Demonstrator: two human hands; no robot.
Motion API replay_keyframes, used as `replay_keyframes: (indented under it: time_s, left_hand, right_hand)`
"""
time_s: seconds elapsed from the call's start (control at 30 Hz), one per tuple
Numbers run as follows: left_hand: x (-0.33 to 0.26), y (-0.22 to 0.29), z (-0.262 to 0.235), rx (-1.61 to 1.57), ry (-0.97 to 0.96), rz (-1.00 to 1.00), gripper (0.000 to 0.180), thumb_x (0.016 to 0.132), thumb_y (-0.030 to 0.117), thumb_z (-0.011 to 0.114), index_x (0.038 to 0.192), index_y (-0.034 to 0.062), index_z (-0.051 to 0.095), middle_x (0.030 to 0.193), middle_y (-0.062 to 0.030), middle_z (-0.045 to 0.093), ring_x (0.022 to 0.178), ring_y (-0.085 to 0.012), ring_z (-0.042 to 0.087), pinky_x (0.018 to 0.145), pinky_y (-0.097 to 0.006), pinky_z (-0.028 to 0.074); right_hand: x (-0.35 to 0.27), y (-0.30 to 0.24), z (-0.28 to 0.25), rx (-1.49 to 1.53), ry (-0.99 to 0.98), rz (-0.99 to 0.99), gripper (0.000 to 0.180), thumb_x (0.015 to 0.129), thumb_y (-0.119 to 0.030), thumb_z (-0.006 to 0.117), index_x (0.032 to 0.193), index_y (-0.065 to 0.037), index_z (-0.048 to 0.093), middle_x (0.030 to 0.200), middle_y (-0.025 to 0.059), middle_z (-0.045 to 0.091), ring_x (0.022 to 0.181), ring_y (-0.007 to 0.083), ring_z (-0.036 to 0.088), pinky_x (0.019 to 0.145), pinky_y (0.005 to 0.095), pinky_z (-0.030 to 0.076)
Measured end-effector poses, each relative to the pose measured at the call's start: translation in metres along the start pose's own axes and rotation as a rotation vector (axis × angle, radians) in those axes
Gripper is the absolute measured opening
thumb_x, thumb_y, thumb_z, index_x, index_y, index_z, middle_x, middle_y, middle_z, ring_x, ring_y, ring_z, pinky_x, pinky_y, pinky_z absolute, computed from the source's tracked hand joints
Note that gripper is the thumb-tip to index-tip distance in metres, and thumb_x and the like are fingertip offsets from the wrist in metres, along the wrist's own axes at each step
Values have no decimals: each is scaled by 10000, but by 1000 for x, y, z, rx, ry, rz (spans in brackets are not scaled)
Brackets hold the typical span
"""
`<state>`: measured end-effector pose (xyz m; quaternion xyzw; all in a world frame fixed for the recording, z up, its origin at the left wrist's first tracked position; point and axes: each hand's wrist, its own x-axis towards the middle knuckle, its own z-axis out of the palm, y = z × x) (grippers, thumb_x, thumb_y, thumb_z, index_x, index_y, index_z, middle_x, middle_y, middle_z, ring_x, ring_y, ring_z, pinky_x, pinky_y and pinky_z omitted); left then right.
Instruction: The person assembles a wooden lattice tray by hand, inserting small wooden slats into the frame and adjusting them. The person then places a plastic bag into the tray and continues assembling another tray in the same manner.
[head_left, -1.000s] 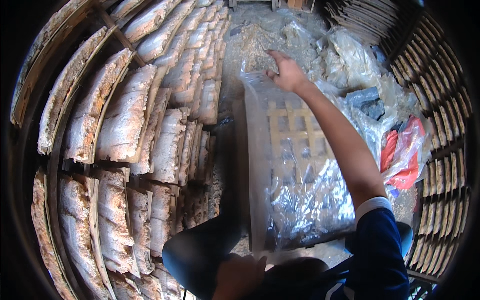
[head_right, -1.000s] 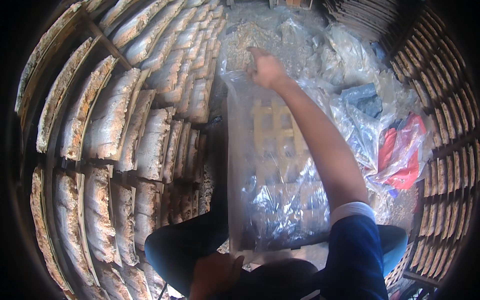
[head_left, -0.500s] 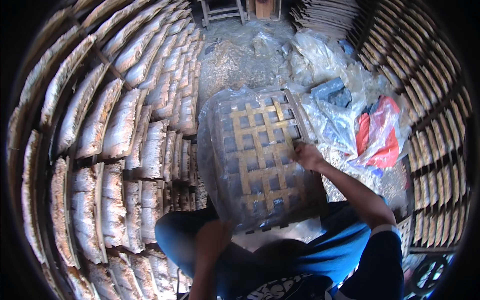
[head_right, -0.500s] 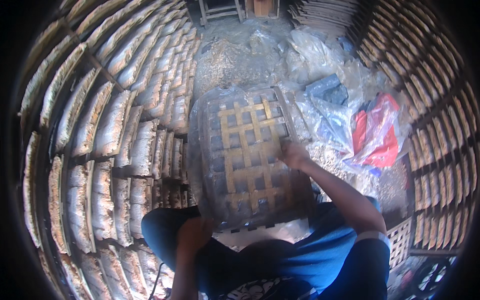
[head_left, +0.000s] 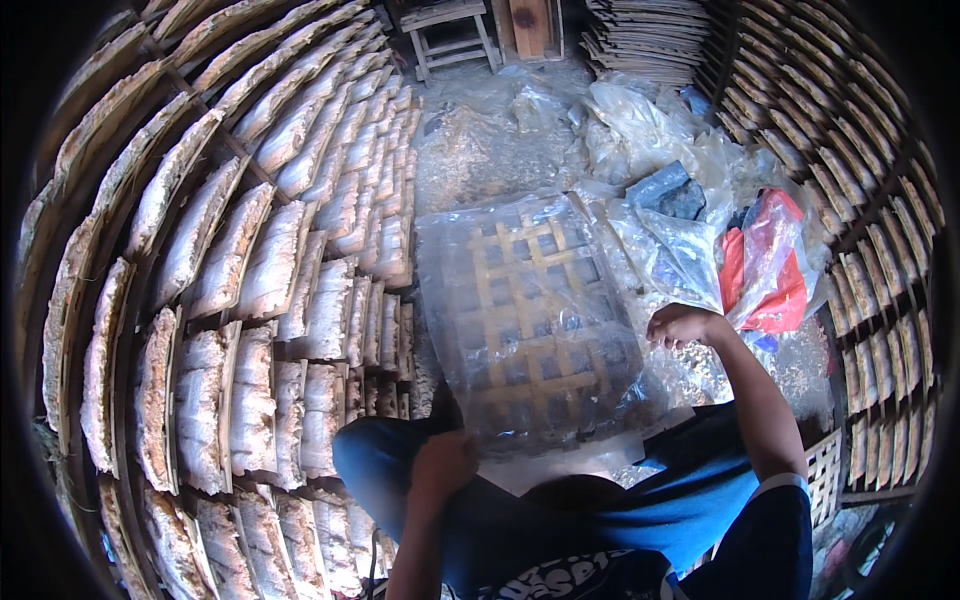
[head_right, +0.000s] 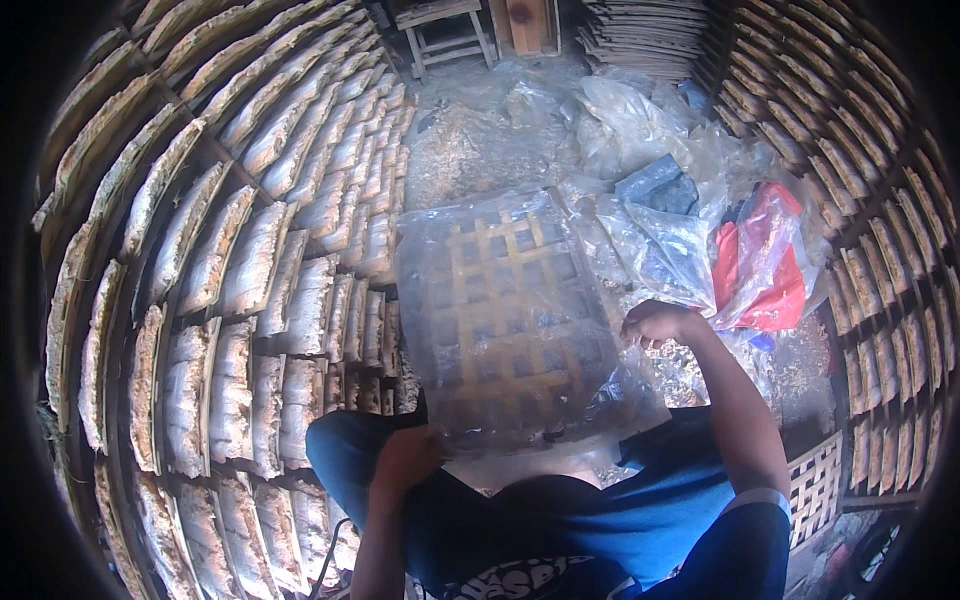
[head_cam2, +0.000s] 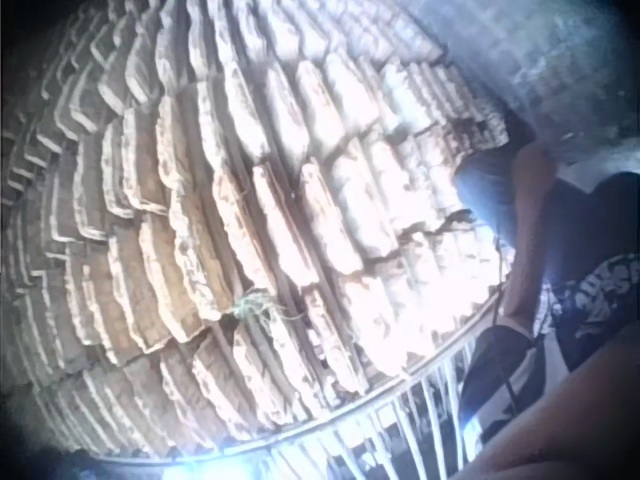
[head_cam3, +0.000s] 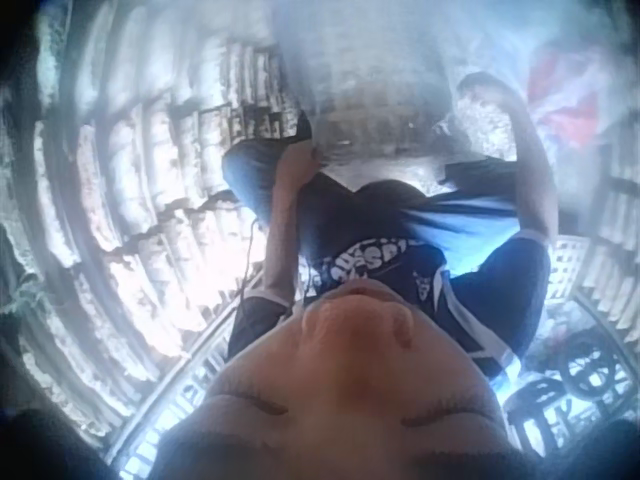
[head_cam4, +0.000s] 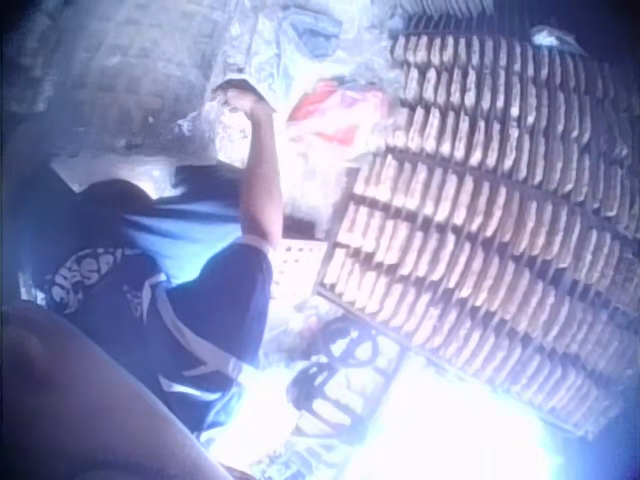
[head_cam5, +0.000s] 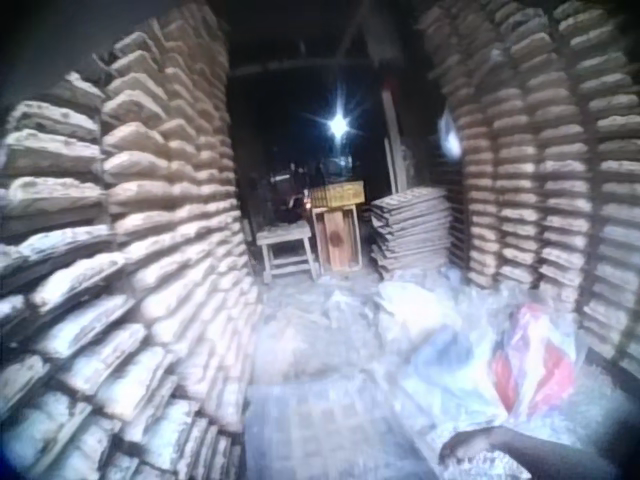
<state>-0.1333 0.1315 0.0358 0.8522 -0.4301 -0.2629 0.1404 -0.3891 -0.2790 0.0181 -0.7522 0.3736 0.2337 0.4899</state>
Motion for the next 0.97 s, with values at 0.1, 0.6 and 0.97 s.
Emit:
replay_keyframes:
  time_s: [0.1,0.6,0.97]
  left_hand:
    - [3,-3,3,181,-115,-31,367,948,381,549,989,82,757,978,-218,722,959,-426,690,862,-541,544]
    - [50,-19,-18,-191,303,-110,526,928,502,629,1044,-6,702,1050,-234,708,966,-396,690,862,-460,529]
    - [225,-190,14,-1188,26,-687,767,927,751,464,1399,152,542,1219,-99,602,1031,-252,567,880,-532,458]
  right_hand:
    - [8,8,3,3,66,-5,442,961,-426,656,1172,-39,688,1029,71,741,833,158,656,717,329,548]
    - [61,-3,9,161,291,141,669,949,-524,664,1381,-26,549,1267,162,643,1008,272,700,758,432,618]
    - [166,115,63,878,337,119,970,907,-816,445,1451,-14,487,1397,170,537,1175,297,530,981,527,427]
